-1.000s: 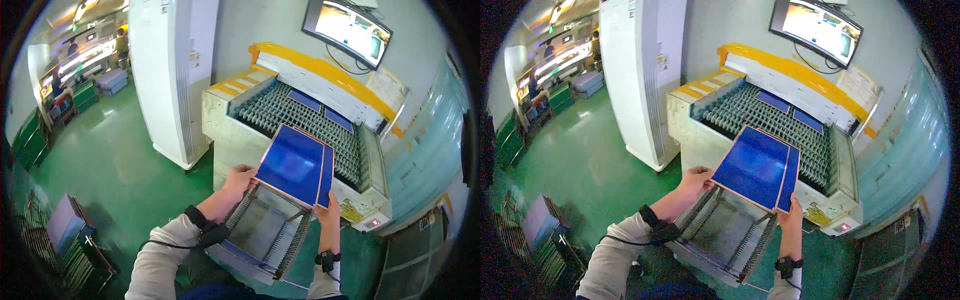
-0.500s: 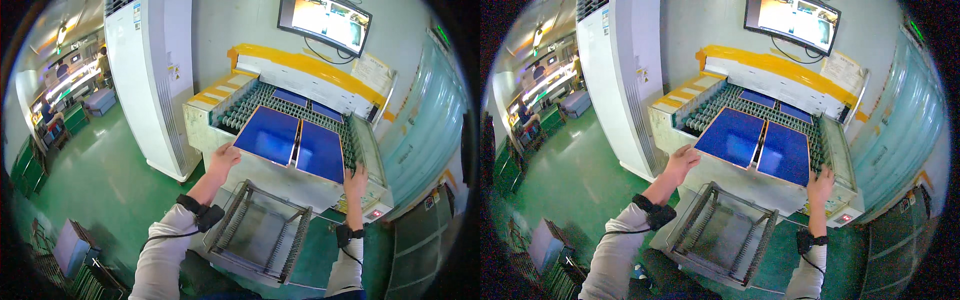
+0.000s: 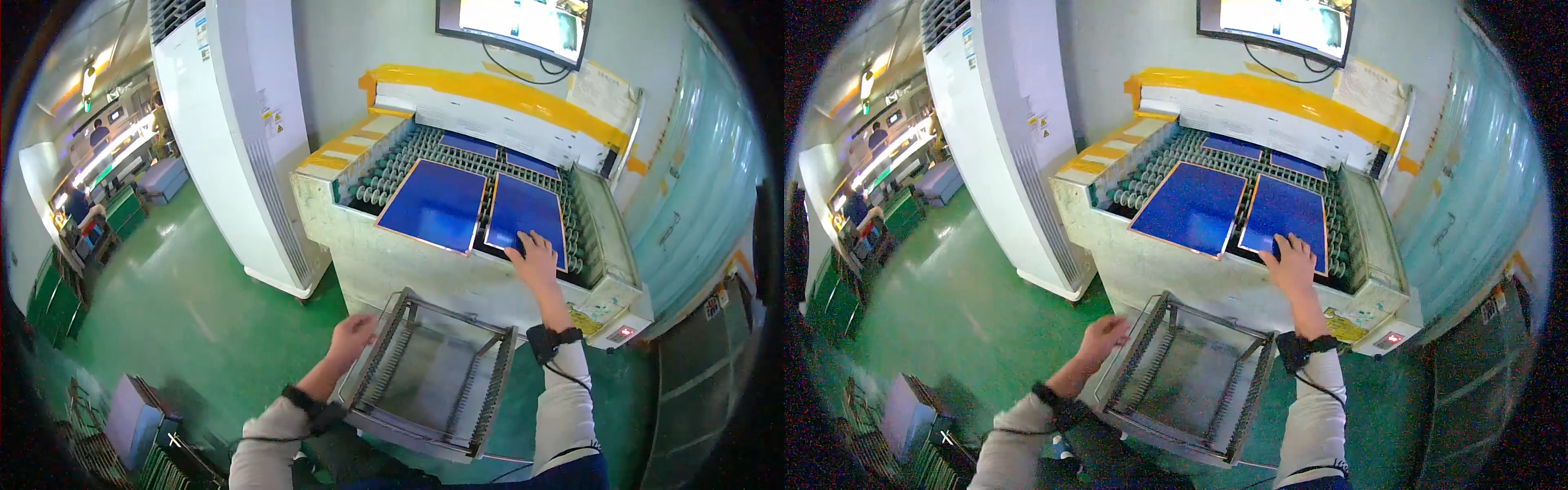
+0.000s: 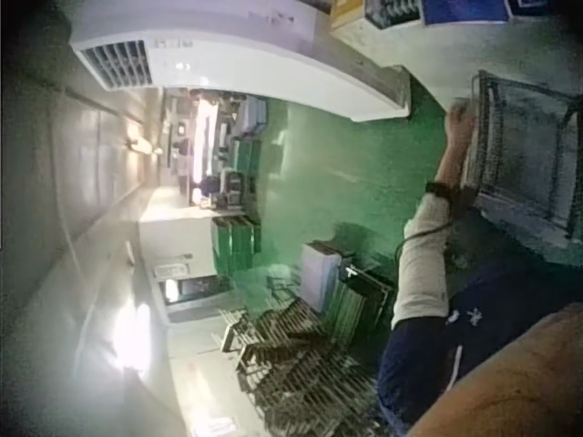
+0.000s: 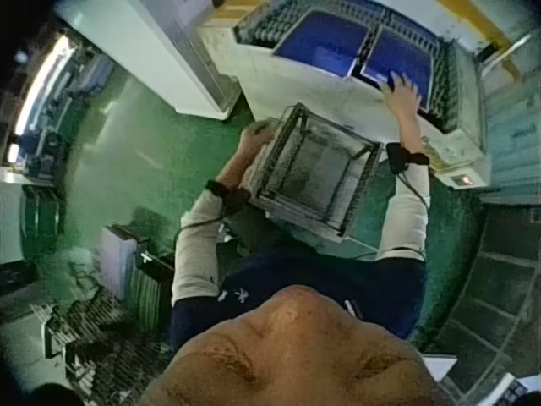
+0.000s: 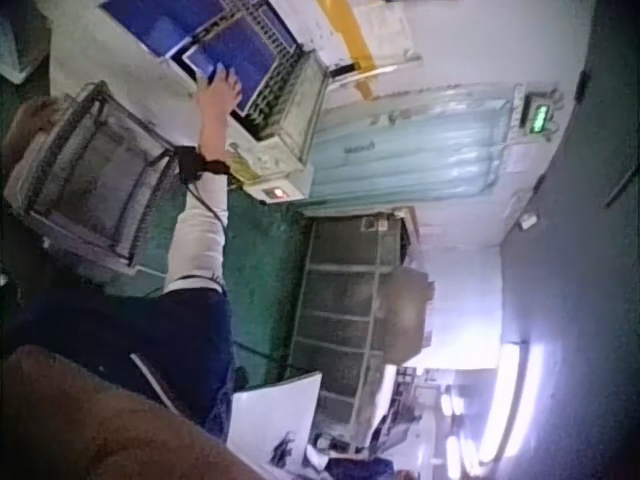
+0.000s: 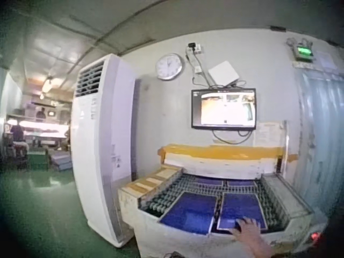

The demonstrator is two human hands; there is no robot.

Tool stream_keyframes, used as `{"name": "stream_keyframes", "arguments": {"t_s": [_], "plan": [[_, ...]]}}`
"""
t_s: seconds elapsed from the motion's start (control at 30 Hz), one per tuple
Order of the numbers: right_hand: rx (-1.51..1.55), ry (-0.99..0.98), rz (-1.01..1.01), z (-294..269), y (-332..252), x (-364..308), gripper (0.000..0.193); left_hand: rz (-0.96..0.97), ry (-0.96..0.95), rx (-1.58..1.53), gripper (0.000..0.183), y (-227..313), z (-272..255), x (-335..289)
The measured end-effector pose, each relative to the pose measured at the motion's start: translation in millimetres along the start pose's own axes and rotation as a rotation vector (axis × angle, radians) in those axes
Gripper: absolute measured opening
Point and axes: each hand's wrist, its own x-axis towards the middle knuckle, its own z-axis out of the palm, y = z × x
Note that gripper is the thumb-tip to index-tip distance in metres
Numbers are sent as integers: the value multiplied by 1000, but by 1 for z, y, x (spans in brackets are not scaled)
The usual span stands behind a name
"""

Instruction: Transfer blue circuit panels from a storage rack to the rollers of a conveyor processing machine.

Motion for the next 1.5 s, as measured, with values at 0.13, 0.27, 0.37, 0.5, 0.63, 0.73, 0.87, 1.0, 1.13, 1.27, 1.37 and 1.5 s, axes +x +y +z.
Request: {"name": "stream_keyframes", "arguments": {"t_s": [0.13,0.27,0.37,0.5,0.63,0.73,0.87,1.0,1.13,1.27,1.37,1.5], "plan": [[-42,-75,49,-15,-1,8,61,-266,198,-152,21,-47,-39,-90],[-56,-40,-37,-12,-15,19,65,-570,187,-260,19,-100,-66,-175],[68,65,-228,7,-57,23,63,-711,189,-288,19,-114,-43,-210],[88,-23,-327,32,-112,35,55,-663,203,-193,22,-153,-39,-220],[107,-63,-226,63,-115,60,46,-736,195,-230,31,-159,-53,-212],[85,-115,-169,65,-107,81,43,-672,150,-259,33,-168,-65,-217],[76,-142,-118,73,-92,98,43,-716,191,-272,29,-137,-48,-213],[74,-140,-93,71,-92,104,41,-728,203,-318,30,-139,-52,-217],[72,-87,-50,63,-83,97,40,-729,184,-336,29,-145,-53,-217],[66,-16,67,49,-59,77,41,-717,159,-368,27,-138,-49,-216],[15,-23,142,42,-37,67,54,-719,167,-390,26,-124,-46,-216],[30,-52,121,41,-20,70,57,-746,166,-392,26,-145,-52,-212]]}}
